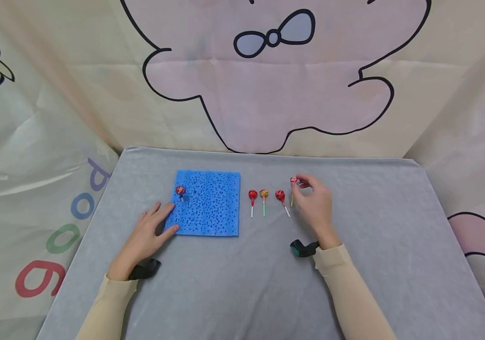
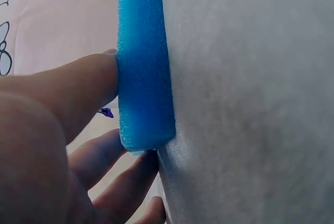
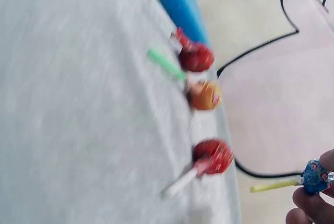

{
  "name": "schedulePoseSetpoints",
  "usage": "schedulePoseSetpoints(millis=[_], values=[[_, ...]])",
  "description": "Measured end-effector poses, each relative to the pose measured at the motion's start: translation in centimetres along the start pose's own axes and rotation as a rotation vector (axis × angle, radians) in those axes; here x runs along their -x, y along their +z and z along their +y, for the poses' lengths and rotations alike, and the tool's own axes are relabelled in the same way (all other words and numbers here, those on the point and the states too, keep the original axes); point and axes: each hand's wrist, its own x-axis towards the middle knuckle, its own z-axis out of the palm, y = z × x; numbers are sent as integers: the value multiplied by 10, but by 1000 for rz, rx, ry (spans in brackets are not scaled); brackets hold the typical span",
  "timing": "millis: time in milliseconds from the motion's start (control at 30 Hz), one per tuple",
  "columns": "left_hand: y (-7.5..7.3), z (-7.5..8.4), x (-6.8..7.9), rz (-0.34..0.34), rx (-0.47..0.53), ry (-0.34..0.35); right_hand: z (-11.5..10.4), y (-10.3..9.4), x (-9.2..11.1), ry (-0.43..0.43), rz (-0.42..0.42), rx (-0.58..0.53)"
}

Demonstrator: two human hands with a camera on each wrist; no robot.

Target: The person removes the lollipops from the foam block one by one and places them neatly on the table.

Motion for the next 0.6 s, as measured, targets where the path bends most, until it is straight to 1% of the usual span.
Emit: schedulePoseSetpoints(millis=[100, 167, 400, 600], values=[[0, 0, 0, 2, -1, 2, 11, -4, 1, 38, -6, 40], [0, 0, 0, 2, -2, 2, 16, -6, 1, 49, -19, 60], [0, -2, -1, -3, -1, -2, 26, -8, -1, 47, -122, 140], [0, -1, -1, -3, -7, 4, 33, -5, -1, 77, -189, 191]])
